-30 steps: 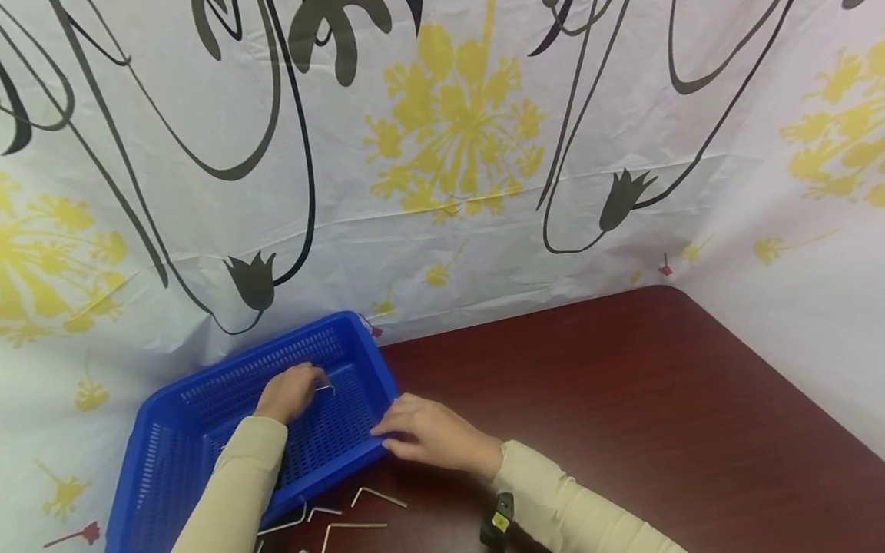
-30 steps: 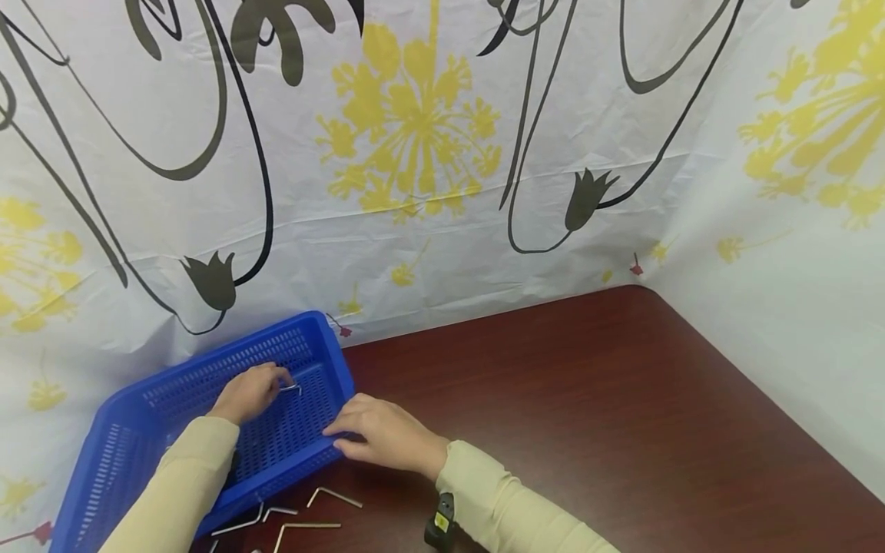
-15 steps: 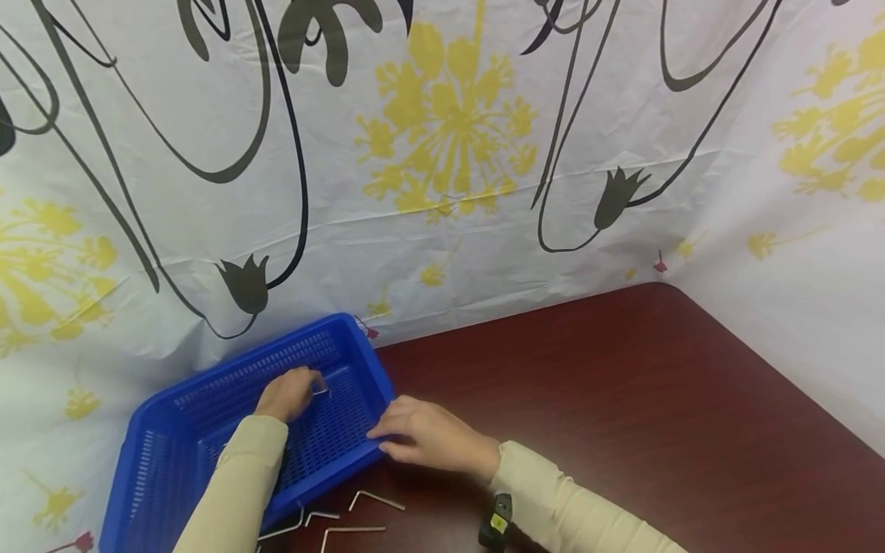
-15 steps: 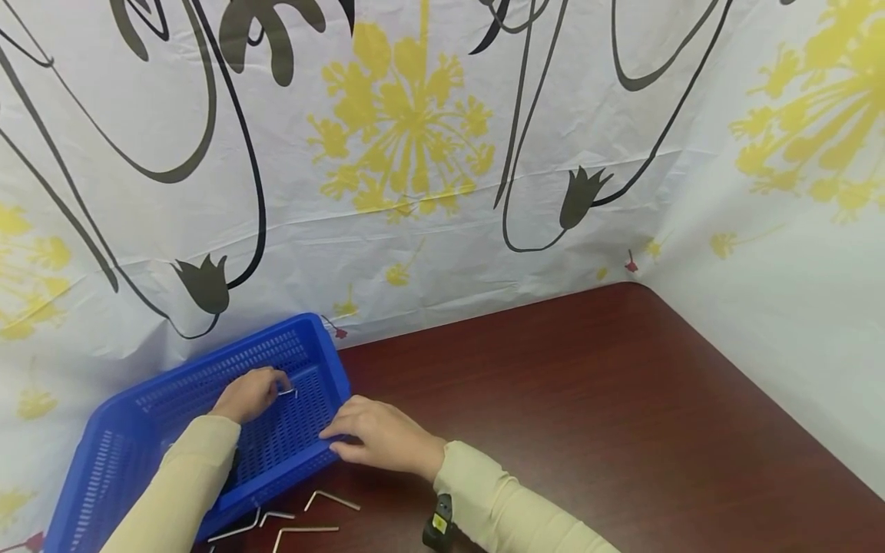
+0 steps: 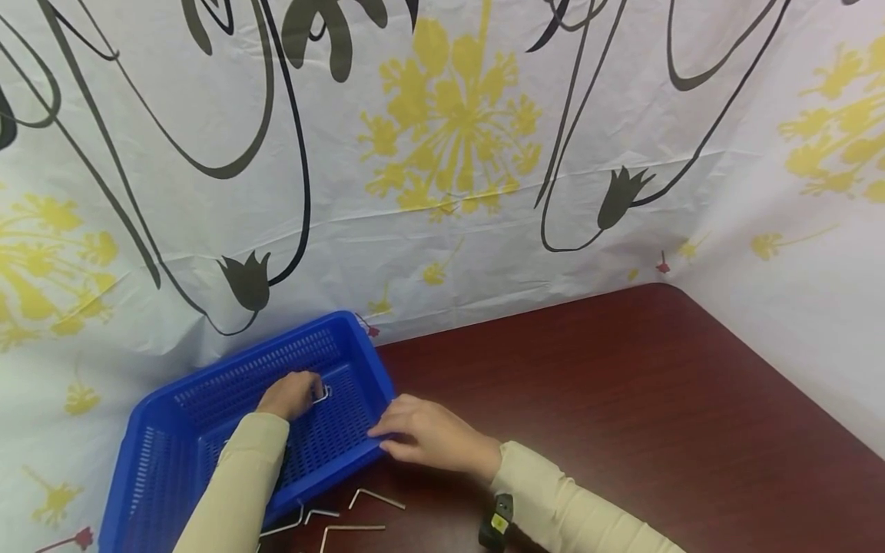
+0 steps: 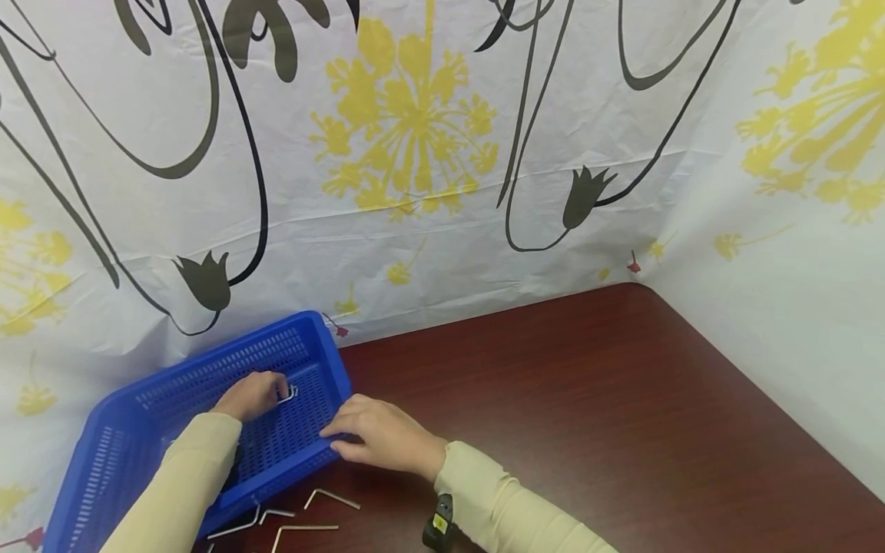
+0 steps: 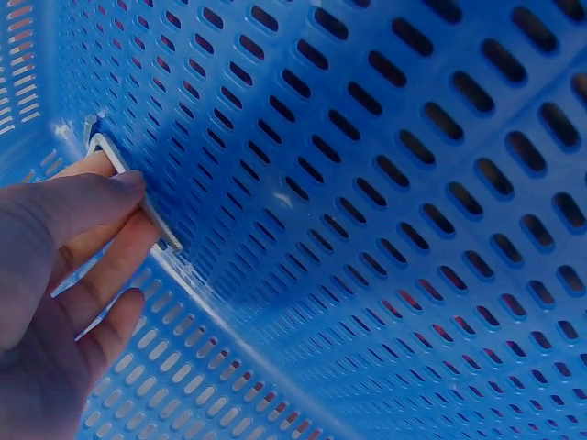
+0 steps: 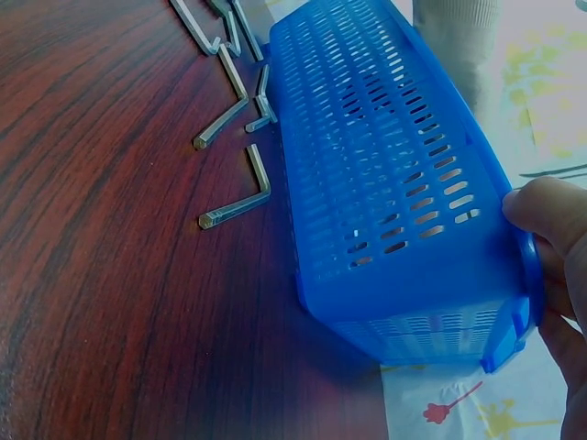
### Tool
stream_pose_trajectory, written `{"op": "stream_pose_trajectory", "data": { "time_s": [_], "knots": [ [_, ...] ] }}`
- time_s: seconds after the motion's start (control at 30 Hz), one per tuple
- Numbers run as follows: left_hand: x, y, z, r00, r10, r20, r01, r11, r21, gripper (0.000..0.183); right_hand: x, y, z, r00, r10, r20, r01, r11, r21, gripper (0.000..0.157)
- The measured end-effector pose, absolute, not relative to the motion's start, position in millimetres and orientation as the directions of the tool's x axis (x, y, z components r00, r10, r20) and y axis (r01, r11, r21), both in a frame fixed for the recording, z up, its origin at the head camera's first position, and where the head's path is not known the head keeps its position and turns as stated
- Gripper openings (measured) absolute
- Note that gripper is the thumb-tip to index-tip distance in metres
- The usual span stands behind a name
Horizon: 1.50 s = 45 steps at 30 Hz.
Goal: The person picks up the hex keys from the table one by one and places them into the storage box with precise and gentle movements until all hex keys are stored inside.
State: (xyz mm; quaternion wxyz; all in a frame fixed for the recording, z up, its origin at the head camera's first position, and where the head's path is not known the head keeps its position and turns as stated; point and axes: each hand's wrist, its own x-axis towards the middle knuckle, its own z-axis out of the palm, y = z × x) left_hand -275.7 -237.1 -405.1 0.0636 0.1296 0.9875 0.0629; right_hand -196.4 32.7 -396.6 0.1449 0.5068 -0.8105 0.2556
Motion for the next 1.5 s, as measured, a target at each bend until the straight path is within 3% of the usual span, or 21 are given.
{"op": "stream_pose_trajectory", "data": {
  "time_s": [0.3, 1.5],
  "knots": [
    [-275.8, -234.3, -401.9, -0.955, 0.241, -0.174, 0.212, 0.963, 0.167, 0.019, -196.2, 34.6, -395.5, -0.443, -0.746, 0.497, -0.896, 0.352, -0.271, 0.021],
    [-267.6, -236.3, -393.4, -0.957, 0.250, -0.148, 0.223, 0.959, 0.178, 0.021, -190.9, 34.9, -390.6, -0.492, -0.754, 0.435, -0.869, 0.393, -0.301, 0.021]
  ]
}}
